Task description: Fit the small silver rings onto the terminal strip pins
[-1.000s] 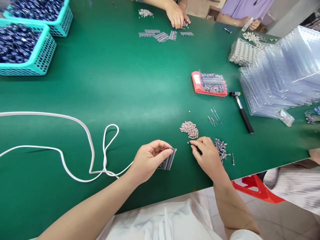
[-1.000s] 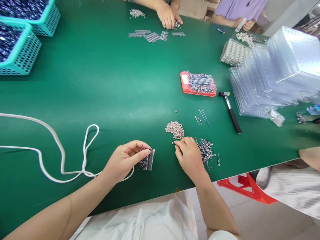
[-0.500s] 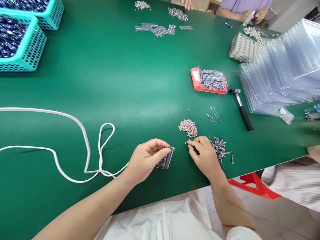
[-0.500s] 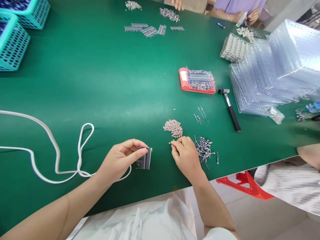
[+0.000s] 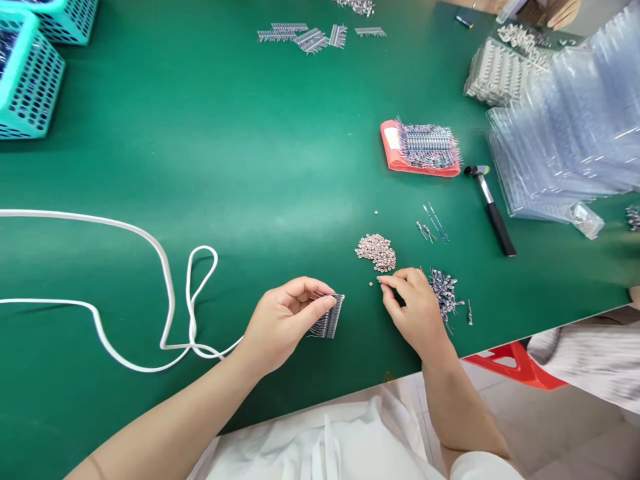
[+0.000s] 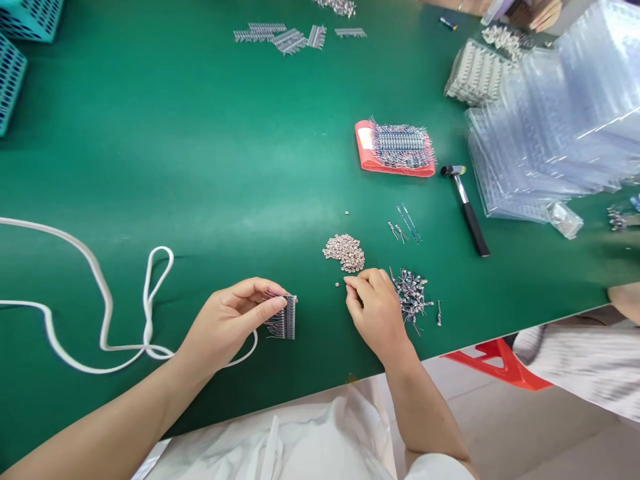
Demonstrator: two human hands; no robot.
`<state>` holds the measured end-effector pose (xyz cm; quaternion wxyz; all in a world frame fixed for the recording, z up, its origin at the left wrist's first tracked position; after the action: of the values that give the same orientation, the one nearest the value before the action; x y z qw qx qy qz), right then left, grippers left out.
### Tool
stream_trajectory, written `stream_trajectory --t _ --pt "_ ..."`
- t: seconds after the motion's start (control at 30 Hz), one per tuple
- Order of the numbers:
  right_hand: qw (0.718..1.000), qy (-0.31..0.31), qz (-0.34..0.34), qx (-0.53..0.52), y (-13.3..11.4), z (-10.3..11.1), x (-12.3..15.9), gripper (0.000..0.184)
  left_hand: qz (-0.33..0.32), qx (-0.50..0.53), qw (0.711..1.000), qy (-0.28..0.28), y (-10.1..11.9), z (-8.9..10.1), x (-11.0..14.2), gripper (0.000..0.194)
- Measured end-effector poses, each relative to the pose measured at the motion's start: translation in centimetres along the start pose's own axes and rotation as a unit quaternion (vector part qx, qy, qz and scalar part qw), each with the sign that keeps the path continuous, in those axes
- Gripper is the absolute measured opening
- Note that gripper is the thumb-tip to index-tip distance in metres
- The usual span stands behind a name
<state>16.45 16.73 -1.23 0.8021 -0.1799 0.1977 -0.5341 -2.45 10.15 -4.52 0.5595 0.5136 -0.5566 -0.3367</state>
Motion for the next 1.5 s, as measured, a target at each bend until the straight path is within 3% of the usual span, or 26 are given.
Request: stream_trajectory --t 0.7,1.1,1.5 --pt "0.997 -0.028 0.045 0.047 -1.1 -0.8 0.3 0.022 0.004 0.011 1.0 -0.009 -0.3 0.0 0.1 0.014" --pt "0.996 0.018 0.071 0.044 -1.5 0.1 0.5 0.017 0.003 0.018 1.0 -0.006 -0.1 -0.1 0.1 0.016" --pt "0.986 0.03 0.12 0.116 -2.8 -0.3 0.9 0.014 -0.004 0.025 1.0 -0.007 0.0 -0.1 0.0 0.016"
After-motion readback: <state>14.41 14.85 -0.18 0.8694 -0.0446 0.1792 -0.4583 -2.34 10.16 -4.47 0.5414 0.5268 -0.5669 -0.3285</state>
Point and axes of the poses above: each hand's wrist, its own x-axis away from the middle knuckle, its own z-axis out of the back of the hand, y = z × x, the point moved 10 cm from there along -x, towards the middle knuckle, and after that the axes turned 12 degrees about -z, right-handed, at the moved point
